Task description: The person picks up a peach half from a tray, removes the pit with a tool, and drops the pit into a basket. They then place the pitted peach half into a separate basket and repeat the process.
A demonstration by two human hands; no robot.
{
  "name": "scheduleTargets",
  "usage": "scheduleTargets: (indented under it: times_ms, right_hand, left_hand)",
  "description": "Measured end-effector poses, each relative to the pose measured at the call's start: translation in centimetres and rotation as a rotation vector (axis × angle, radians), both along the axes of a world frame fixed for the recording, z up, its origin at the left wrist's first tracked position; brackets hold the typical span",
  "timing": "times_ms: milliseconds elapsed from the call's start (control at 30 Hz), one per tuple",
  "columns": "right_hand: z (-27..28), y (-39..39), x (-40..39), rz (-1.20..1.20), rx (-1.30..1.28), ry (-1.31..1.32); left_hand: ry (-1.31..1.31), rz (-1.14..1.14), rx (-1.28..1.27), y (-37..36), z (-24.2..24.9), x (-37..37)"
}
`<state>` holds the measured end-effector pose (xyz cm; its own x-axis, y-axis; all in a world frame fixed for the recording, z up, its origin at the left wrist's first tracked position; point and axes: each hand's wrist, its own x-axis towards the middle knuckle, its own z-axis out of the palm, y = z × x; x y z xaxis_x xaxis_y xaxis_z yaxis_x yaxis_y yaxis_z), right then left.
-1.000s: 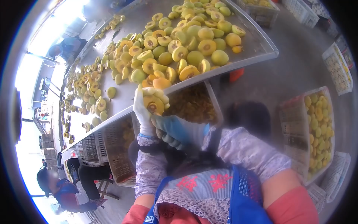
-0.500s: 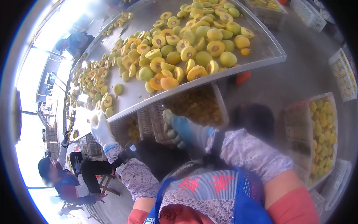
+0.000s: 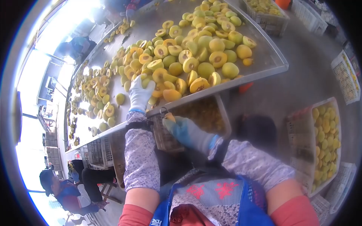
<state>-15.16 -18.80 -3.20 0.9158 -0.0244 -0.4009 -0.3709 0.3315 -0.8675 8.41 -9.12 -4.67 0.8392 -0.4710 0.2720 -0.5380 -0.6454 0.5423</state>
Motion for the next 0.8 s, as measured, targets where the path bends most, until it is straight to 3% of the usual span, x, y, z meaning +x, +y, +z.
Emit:
scheduleTargets:
  times_ms: [67, 100, 167, 200, 233, 300, 367, 433, 467, 500, 567, 600, 633, 700, 733, 800]
  right_hand:
    - [-2.2, 0.6, 0.5, -0.076, -0.232, -0.164]
    - [-2.6, 0.7, 0.6, -0.077, -0.229, -0.163]
    - [-3.0, 0.7, 1.1, -0.218, -0.361, -0.326]
    - [-2.8, 0.6, 1.2, -0.215, -0.358, -0.327]
    - [-2.3, 0.4, 1.4, -0.213, -0.422, -0.350]
    - [-1.5, 0.2, 1.6, -0.204, -0.485, -0.371]
    - [-0.9, 0.1, 1.8, -0.187, -0.588, -0.449]
    - [-0.4, 0.3, 1.8, -0.196, -0.555, -0.429]
    - [-0.2, 0.3, 1.8, -0.205, -0.523, -0.413]
    - [-0.4, 0.3, 1.9, -0.209, -0.527, -0.409]
    - [-1.0, 0.3, 2.1, -0.160, -0.559, -0.363]
    - [-0.9, 0.3, 2.1, -0.159, -0.560, -0.361]
    - [-0.6, 0.3, 2.1, -0.121, -0.547, -0.308]
    - [-1.0, 0.5, 2.1, -0.085, -0.534, -0.254]
    - [-1.8, 0.9, 2.2, -0.095, -0.493, -0.291]
    - [-2.1, 1.1, 1.9, -0.106, -0.451, -0.326]
  left_hand:
    - [0.031, 0.065, -0.115, 1.0, -0.8, 0.8]
    - [0.033, 0.064, -0.113, 1.3, -0.4, 0.1]
    - [0.625, 0.063, -0.877, 2.4, 2.2, -2.5]
    - [0.777, -0.033, -1.082, 2.9, 3.2, -3.5]
    - [0.775, -0.030, -1.082, 3.3, 3.5, -4.8]
    - [-0.301, -0.240, -0.317, 3.0, 3.6, -8.1]
    - [-0.197, -0.258, -0.350, 2.3, 4.2, -10.6]
    - [0.750, -0.107, -0.804, 1.8, 4.8, -12.0]
    - [0.456, -0.089, -0.580, 0.8, 5.3, -13.5]
    - [0.461, -0.094, -0.581, 0.2, 5.3, -14.1]
    - [0.522, -0.073, -0.846, -0.5, 5.2, -14.8]
    - [0.208, -0.075, -0.619, -0.9, 5.0, -15.1]
    - [0.211, -0.073, -0.619, -0.8, 4.9, -15.0]
    - [0.590, -0.049, -1.003, -0.7, 4.4, -14.6]
    - [0.592, -0.048, -1.002, -0.3, 3.5, -14.0]
    - [-0.154, -0.187, -0.464, 0.4, 2.0, -12.8]
